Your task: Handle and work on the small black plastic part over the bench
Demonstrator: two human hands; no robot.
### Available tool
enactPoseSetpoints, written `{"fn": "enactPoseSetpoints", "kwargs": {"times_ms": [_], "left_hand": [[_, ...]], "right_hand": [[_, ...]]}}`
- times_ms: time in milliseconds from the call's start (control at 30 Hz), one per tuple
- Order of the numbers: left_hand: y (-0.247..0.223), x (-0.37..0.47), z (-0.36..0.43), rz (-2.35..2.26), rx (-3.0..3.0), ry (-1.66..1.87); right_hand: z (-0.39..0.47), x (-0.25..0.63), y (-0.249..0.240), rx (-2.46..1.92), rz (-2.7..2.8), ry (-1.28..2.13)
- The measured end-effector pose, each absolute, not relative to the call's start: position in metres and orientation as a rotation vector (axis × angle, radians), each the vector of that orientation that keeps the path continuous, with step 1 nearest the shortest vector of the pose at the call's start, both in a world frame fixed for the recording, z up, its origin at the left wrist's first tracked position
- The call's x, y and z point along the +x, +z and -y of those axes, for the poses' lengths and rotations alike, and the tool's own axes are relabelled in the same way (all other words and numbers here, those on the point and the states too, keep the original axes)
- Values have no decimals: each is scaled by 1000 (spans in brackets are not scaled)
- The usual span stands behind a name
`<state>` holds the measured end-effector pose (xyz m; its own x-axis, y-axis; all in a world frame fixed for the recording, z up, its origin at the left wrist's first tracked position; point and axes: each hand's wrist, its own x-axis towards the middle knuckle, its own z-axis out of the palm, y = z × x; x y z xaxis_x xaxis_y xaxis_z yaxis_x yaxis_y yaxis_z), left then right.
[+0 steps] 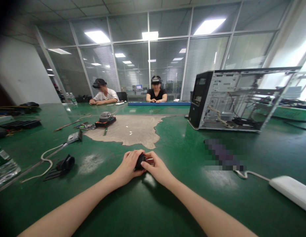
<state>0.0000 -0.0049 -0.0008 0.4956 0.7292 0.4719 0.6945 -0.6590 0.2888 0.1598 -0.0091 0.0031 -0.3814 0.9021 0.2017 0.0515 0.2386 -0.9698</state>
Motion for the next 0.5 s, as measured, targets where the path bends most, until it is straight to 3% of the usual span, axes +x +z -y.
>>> {"fn": "enactPoseSetpoints", "kwargs": {"times_ms": [500], "left_hand": [[0, 0, 6, -1285, 2665, 872]], "right_hand": [[7, 160, -1, -916, 1646, 1238]]}}
